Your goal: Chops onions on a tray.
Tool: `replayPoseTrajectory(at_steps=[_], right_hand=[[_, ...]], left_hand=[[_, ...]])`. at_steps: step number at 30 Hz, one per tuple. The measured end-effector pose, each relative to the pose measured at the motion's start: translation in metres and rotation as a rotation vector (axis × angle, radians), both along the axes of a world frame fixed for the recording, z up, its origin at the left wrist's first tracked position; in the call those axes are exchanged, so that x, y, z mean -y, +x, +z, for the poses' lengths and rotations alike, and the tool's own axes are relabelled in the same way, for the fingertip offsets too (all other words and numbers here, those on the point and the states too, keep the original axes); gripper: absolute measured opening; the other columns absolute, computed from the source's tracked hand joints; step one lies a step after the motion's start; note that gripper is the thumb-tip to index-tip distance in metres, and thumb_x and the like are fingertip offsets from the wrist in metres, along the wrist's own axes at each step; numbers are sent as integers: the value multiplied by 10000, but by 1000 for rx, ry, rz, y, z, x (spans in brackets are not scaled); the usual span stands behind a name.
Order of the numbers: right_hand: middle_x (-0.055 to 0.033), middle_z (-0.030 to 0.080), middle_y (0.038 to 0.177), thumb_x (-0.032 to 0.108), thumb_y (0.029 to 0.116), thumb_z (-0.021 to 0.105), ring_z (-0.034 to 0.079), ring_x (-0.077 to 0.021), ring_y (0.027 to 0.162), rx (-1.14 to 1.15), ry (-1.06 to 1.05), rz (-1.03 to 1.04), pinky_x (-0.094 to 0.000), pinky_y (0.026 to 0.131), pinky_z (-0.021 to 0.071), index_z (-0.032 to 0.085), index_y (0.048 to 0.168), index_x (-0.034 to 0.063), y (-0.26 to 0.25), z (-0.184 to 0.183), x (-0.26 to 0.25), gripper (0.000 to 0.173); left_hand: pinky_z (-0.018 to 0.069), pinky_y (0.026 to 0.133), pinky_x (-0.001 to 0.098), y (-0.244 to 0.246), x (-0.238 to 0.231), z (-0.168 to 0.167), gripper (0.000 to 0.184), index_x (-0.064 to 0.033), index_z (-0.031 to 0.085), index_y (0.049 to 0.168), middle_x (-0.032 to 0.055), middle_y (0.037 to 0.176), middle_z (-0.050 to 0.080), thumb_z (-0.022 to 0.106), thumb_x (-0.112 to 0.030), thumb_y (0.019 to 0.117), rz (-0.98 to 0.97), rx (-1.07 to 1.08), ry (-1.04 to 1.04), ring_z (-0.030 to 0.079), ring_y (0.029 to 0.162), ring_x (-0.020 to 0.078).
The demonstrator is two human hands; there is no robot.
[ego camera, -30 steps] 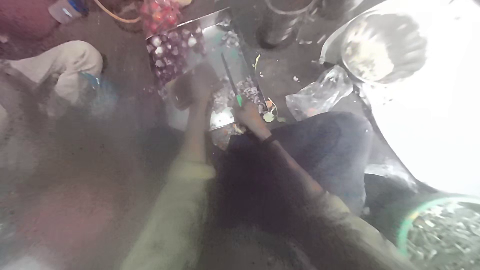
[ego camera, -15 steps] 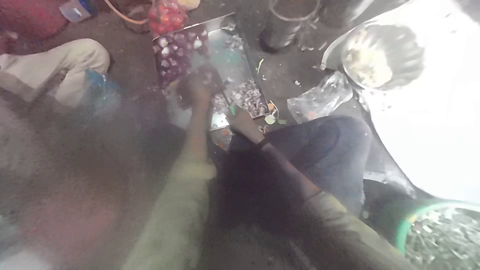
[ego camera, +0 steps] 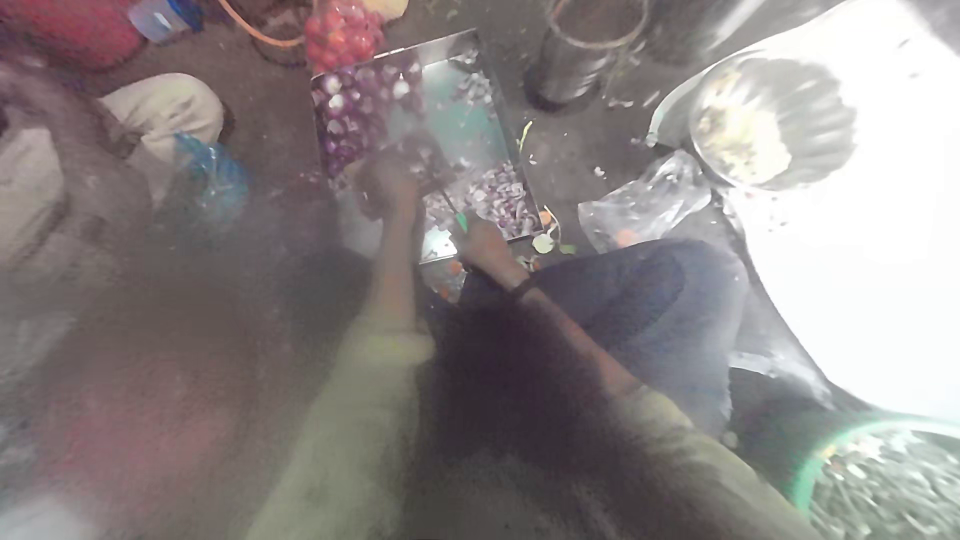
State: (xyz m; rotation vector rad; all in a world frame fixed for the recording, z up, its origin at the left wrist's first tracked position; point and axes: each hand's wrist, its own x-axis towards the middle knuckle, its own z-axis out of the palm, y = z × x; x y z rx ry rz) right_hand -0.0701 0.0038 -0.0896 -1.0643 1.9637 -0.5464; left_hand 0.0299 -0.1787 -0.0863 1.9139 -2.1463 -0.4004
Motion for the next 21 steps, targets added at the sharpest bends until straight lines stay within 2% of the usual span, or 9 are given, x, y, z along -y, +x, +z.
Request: replayPoseTrajectory(at_steps=[2,4,6,10,13,16,19,21], right_hand=[[-188,685,889,415,1053,558,702,-366,746,-47,-8,39,-576,632,579,587,1245,84,1,5,6,384],[-190,694,1006,394,1068,516,711,-374,922,-146,44,133,-585,778,574,587,1255,54,1,3,26,394],[-203,691,1079,396,1079,470,702,-387,1023,-210,100,190,-593,847,568,567,1308,33,5,2,38,440],[-206,681,959,378,1061,499,717,-394,872,-259,43,169,-586,693,587,553,1243,23,15,-10,45,403],[-211,689,1093,331,1047,512,709,-388,1011,-283,130,225,-592,801,582,560,1281,15,15,-3,75,396],[-221,694,1146,297,1021,570,696,-404,1065,-339,50,236,-617,850,570,625,1239,4,15,-12,93,370],[-247,693,1029,254,981,645,702,-443,932,-267,-35,143,-639,738,575,639,1166,-8,23,-3,69,320],[-245,684,1003,320,1024,582,704,-443,911,-247,26,136,-627,716,576,577,1246,3,23,4,61,387]], left_hand=[[491,1040,612,-3,-4,7,291,-116,757,1160,181,1248,703,726,-193,881,-22,36,30,644,1213,378],[493,1031,619,-4,-6,12,296,-85,756,1158,197,1226,709,720,-202,889,-43,61,35,649,1202,392],[491,1040,611,-5,-6,14,324,-44,732,1176,209,1231,700,703,-230,912,-22,56,40,646,1207,395],[511,1028,571,-7,-2,12,262,-101,762,1114,161,1211,721,651,-270,948,42,96,66,670,1180,340],[497,1035,596,-9,-3,16,226,-104,776,1095,169,1214,722,659,-225,943,2,100,83,666,1185,356],[478,1065,583,-8,3,11,228,-89,773,1095,171,1220,719,632,-208,961,-30,68,37,657,1200,349],[495,1043,582,-3,0,-1,172,-148,793,1014,124,1151,748,674,-218,911,22,20,-48,681,1147,319],[508,1029,575,-5,-5,6,192,-145,786,1039,123,1158,746,648,-228,934,42,12,-36,686,1145,314]])
